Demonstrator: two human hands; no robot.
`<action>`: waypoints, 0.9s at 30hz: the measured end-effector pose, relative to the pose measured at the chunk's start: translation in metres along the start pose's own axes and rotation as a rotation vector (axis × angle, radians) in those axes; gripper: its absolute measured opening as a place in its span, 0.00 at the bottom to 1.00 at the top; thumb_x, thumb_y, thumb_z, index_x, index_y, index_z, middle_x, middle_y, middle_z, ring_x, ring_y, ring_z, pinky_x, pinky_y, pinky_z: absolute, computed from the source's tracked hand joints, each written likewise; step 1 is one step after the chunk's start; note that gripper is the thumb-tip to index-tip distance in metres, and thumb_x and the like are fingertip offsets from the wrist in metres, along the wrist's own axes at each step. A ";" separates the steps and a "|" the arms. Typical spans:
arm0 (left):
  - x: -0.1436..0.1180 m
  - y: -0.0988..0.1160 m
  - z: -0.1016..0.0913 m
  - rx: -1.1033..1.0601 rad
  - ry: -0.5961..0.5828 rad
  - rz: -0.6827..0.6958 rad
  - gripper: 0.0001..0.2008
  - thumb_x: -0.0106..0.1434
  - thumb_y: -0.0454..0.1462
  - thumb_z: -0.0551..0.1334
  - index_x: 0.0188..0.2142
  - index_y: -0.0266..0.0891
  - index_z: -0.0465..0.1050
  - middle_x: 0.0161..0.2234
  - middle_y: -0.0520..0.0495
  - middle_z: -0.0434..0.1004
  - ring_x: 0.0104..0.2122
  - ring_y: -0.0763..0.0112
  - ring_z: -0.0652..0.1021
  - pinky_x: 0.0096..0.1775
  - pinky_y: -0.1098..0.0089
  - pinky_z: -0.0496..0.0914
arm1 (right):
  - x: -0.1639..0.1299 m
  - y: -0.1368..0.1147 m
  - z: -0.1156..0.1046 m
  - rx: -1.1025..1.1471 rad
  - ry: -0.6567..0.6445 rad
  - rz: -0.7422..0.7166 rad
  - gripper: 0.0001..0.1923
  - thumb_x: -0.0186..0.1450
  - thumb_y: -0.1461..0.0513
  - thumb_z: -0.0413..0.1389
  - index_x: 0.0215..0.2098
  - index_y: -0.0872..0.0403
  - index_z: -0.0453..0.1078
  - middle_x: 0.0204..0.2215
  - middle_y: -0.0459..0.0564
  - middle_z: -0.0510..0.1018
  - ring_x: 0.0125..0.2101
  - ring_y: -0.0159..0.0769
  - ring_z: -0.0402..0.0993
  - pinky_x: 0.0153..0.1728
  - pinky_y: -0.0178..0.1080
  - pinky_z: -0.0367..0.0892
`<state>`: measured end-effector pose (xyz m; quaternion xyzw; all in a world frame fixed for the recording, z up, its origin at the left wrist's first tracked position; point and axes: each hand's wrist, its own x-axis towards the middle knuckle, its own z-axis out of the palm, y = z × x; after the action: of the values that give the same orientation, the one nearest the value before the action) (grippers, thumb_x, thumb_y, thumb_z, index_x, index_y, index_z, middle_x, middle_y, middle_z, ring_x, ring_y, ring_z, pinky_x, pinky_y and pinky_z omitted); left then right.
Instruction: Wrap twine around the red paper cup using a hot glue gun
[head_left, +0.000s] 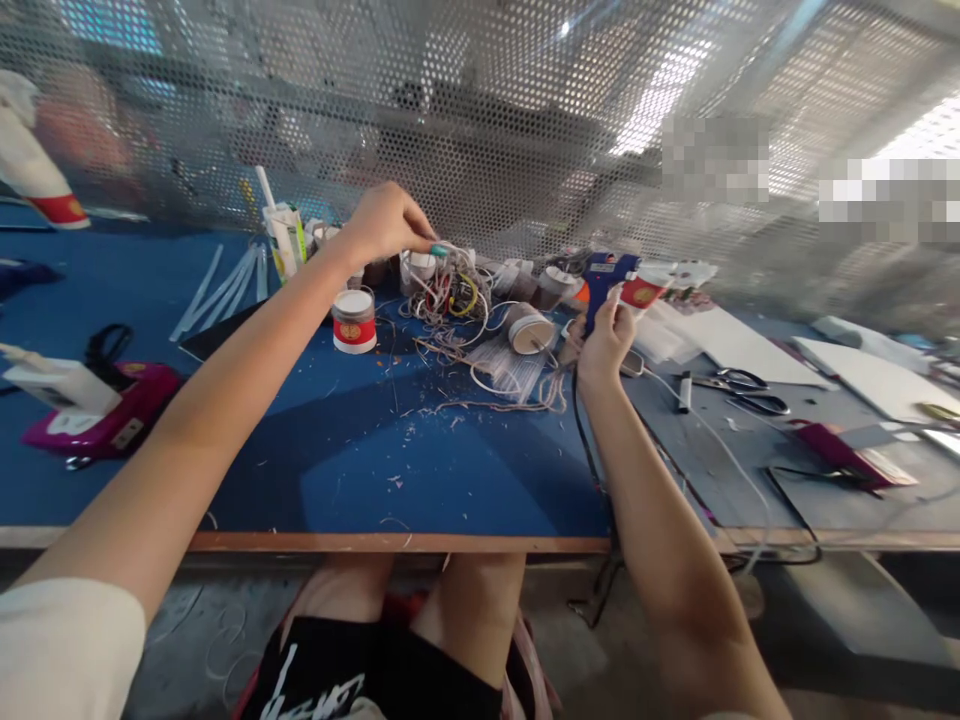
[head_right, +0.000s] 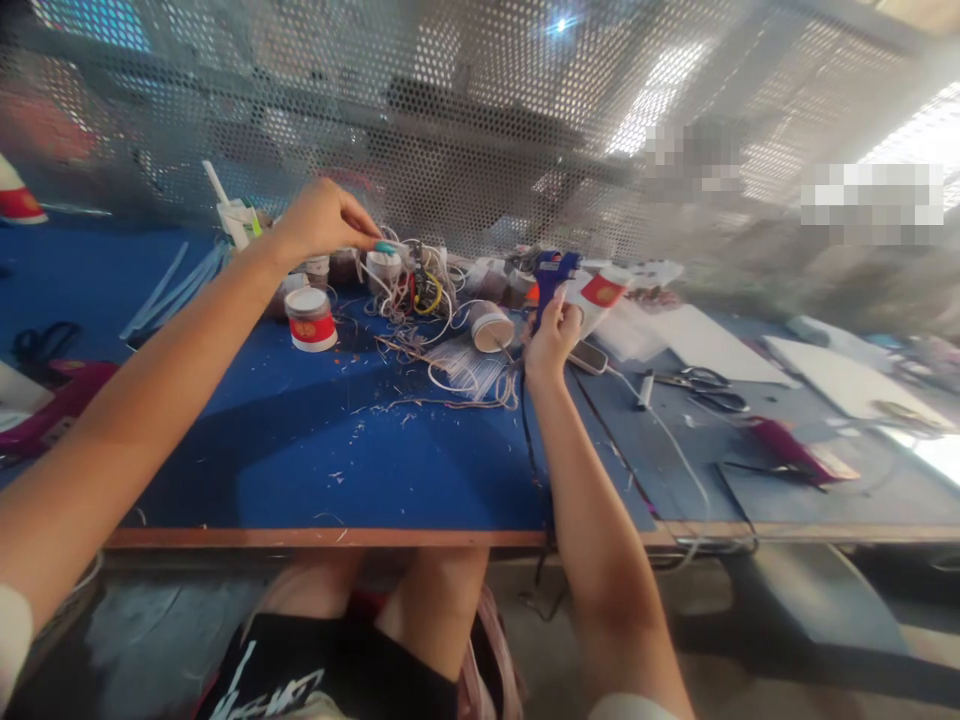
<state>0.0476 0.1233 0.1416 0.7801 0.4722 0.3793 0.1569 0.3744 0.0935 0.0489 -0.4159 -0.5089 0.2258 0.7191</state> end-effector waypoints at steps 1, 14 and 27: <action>0.007 0.004 0.005 0.042 -0.018 0.007 0.10 0.50 0.40 0.69 0.31 0.37 0.82 0.31 0.48 0.83 0.39 0.61 0.79 0.45 0.66 0.67 | 0.000 0.001 0.001 -0.003 0.046 -0.030 0.32 0.49 0.32 0.59 0.25 0.47 0.53 0.14 0.36 0.60 0.12 0.28 0.56 0.12 0.32 0.48; 0.137 0.079 0.098 0.129 -0.297 0.107 0.20 0.45 0.30 0.72 0.41 0.35 0.81 0.35 0.47 0.84 0.37 0.63 0.80 0.45 0.63 0.71 | -0.019 0.005 0.022 0.037 0.371 -0.143 0.20 0.66 0.42 0.46 0.30 0.47 0.49 0.16 0.33 0.59 0.12 0.26 0.55 0.13 0.31 0.49; 0.103 0.051 0.109 0.093 -0.146 0.270 0.47 0.46 0.38 0.73 0.64 0.38 0.58 0.52 0.38 0.73 0.56 0.51 0.73 0.58 0.58 0.62 | -0.026 -0.008 0.035 0.213 0.343 0.040 0.15 0.68 0.50 0.48 0.29 0.48 0.52 0.13 0.33 0.59 0.11 0.25 0.56 0.11 0.30 0.48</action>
<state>0.1874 0.1983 0.1460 0.8684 0.3676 0.3169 0.1021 0.3315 0.0829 0.0463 -0.3801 -0.3436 0.2184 0.8305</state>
